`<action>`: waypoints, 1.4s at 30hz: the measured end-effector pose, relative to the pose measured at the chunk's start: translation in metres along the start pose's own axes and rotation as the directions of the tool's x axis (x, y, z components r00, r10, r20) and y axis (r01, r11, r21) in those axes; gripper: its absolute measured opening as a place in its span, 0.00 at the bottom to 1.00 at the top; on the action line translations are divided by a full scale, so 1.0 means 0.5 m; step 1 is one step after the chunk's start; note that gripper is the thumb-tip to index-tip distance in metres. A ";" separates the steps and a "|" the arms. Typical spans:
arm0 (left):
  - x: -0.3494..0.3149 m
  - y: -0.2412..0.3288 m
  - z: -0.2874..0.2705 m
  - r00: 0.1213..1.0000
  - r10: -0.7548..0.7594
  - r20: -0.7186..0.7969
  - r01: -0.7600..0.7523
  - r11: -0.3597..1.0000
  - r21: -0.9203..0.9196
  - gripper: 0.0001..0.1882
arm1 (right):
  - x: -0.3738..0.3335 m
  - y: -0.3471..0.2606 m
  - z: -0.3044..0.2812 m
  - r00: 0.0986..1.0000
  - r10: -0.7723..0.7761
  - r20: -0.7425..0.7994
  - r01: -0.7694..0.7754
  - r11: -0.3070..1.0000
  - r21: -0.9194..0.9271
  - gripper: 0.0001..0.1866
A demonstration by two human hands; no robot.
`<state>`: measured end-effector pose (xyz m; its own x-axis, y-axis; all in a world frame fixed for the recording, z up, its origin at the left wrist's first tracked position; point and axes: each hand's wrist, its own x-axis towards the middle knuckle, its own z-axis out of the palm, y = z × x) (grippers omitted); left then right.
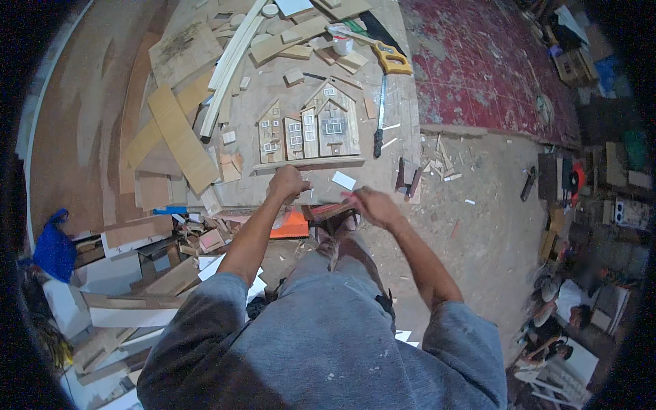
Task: Applying glue and attaching small wooden pieces to assemble a model house.
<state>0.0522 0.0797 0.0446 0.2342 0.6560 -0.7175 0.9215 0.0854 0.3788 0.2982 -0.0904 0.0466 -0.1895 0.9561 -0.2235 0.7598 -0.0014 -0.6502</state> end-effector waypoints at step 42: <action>-0.002 -0.013 0.011 0.996 0.033 -0.086 -0.024 0.995 0.097 0.23 | 0.088 -0.048 0.053 0.985 -0.008 0.170 0.050 0.967 -0.249 0.19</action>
<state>0.0477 0.0748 0.0396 0.2367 0.7207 -0.6516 0.9413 -0.0039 0.3376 0.2551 -0.0559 0.0328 -0.2982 0.8925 -0.3384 0.8800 0.1197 -0.4597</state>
